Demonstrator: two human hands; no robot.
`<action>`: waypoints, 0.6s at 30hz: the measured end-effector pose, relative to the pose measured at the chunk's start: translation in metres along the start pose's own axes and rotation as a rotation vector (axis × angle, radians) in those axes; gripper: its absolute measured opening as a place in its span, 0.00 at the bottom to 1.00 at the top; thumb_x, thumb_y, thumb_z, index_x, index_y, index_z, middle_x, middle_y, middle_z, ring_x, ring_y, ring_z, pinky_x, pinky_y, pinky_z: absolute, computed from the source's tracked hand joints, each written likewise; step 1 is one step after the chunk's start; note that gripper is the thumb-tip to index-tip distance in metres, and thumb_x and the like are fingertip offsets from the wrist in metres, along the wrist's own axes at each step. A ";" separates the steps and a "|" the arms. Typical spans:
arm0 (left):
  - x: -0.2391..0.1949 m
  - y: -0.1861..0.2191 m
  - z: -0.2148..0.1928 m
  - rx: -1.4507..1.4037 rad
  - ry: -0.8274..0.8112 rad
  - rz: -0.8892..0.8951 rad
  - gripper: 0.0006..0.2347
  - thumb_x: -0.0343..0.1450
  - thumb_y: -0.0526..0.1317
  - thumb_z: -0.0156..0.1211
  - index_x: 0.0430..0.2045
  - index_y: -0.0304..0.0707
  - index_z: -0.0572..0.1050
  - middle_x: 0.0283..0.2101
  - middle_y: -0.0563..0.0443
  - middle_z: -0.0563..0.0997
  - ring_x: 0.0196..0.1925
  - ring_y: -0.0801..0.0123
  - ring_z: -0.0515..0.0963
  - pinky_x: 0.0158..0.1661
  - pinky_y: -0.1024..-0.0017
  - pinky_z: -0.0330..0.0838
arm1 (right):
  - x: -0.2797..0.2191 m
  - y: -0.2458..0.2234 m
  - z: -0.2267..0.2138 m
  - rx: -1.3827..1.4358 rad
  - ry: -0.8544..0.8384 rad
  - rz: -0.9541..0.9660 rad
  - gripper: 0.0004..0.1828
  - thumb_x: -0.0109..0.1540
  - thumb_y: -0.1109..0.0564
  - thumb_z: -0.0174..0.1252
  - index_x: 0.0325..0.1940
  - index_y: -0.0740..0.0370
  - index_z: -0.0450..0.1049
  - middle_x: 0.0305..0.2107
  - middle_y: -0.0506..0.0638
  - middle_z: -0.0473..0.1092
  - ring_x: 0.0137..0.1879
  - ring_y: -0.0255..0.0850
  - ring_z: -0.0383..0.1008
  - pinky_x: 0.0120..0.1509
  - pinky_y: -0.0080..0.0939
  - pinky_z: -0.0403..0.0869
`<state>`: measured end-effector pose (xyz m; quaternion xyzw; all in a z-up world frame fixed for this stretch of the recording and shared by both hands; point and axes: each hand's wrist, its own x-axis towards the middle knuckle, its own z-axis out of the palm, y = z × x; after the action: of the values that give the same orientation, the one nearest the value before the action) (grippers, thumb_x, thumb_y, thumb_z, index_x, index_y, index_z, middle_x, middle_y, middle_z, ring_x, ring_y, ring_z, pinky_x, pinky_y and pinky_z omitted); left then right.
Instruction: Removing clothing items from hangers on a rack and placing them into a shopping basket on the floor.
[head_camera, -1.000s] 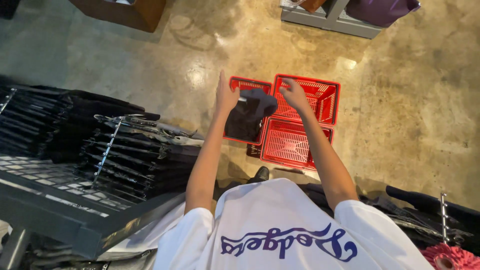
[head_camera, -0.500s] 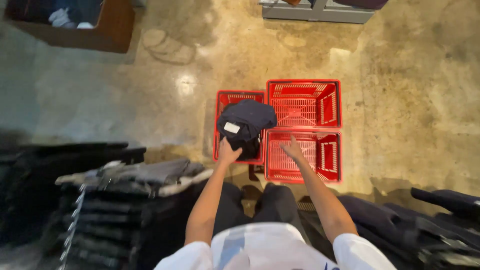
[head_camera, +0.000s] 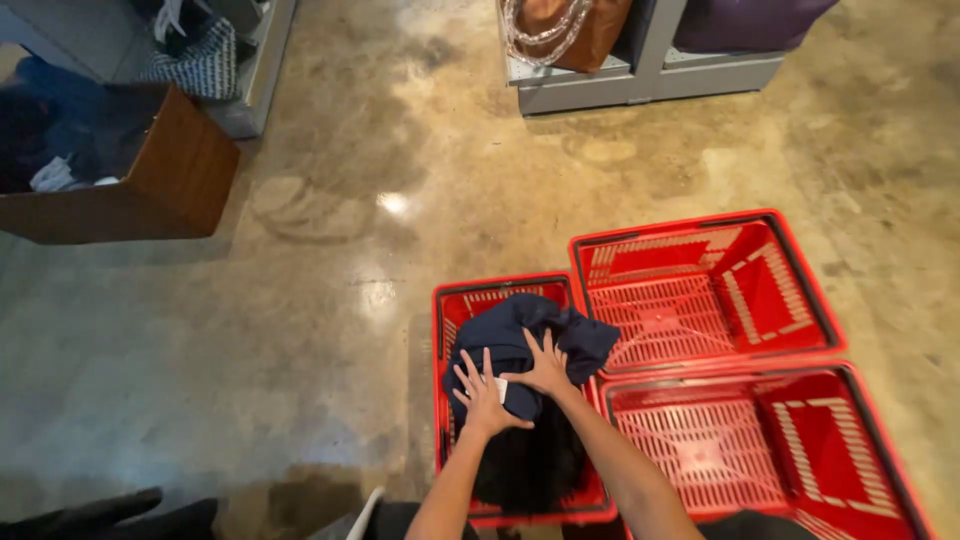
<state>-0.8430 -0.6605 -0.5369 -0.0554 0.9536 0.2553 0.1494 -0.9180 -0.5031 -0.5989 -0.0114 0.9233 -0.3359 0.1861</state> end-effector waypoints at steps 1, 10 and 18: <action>0.014 -0.012 0.015 0.001 0.015 0.005 0.76 0.37 0.57 0.90 0.71 0.55 0.26 0.74 0.33 0.18 0.75 0.24 0.26 0.61 0.19 0.42 | 0.021 0.022 0.025 -0.001 0.010 -0.013 0.71 0.41 0.22 0.70 0.81 0.37 0.44 0.77 0.70 0.32 0.79 0.70 0.35 0.77 0.70 0.47; 0.053 -0.039 0.078 -0.031 0.067 -0.037 0.70 0.42 0.54 0.89 0.72 0.62 0.31 0.77 0.38 0.26 0.77 0.29 0.31 0.61 0.24 0.51 | 0.038 0.048 0.065 0.435 0.069 0.003 0.73 0.39 0.25 0.71 0.79 0.56 0.50 0.66 0.68 0.63 0.72 0.60 0.69 0.74 0.56 0.69; -0.055 0.057 0.062 0.146 0.104 -0.012 0.55 0.61 0.35 0.75 0.73 0.46 0.29 0.75 0.25 0.32 0.72 0.22 0.43 0.64 0.37 0.54 | -0.126 0.056 0.037 0.237 0.418 -0.223 0.41 0.59 0.49 0.64 0.72 0.64 0.57 0.65 0.65 0.62 0.72 0.60 0.61 0.74 0.53 0.62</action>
<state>-0.7850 -0.5782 -0.5436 -0.0631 0.9758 0.1812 0.1049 -0.7814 -0.4645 -0.6177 -0.0217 0.8889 -0.4551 -0.0470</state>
